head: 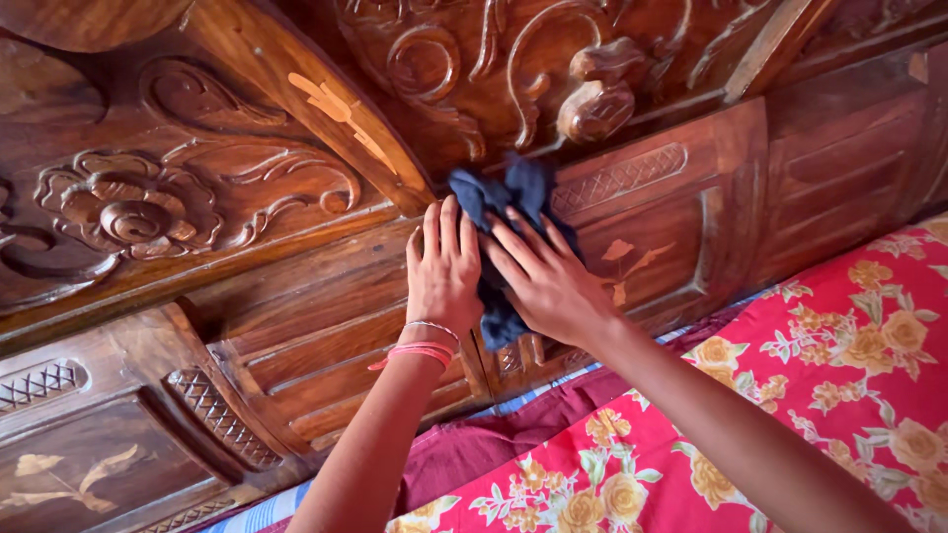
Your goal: The person wipes the carved wooden headboard of a bed with a dark cloth. They move methodically across the surface, cleaning the intricate carvings and flat panels. The person briefly opens a small drawer, removes a comb, and continues wiping the headboard.
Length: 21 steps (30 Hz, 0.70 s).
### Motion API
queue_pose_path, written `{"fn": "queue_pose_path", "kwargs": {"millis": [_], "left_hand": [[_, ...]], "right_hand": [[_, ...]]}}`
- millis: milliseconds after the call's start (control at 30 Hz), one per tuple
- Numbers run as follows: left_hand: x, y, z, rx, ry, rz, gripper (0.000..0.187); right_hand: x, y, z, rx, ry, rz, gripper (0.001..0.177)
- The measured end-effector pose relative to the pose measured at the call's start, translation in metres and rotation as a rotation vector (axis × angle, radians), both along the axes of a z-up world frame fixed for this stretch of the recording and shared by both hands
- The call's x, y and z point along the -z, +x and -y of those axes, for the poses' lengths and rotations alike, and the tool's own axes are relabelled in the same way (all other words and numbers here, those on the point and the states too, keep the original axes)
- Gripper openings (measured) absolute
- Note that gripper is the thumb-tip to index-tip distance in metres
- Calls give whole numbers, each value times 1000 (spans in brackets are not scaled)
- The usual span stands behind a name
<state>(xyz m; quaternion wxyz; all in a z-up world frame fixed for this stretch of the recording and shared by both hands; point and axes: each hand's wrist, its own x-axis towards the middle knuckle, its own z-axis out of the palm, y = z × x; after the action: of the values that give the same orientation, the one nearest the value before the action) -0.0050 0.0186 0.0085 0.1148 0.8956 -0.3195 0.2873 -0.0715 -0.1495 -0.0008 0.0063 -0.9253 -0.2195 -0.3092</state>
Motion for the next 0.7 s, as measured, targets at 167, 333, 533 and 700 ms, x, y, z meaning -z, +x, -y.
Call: {"fn": "queue_pose_path", "kwargs": {"millis": [167,333,533,700], "left_hand": [[-5,-3,0,-11,27,-68,110],[-13,-11,-2,31,-35,-127,142],[-22,-14,-3,21,-21,-122,146],[-21,-15,-3,23,-37,-106,144]], "right_hand": [[-5,21,33,15,-223,49,63],[-17,20,74,148,73,16,63],[-44,16,96,226,481,168,52],[-79,50,96,146,472,451,51]]}}
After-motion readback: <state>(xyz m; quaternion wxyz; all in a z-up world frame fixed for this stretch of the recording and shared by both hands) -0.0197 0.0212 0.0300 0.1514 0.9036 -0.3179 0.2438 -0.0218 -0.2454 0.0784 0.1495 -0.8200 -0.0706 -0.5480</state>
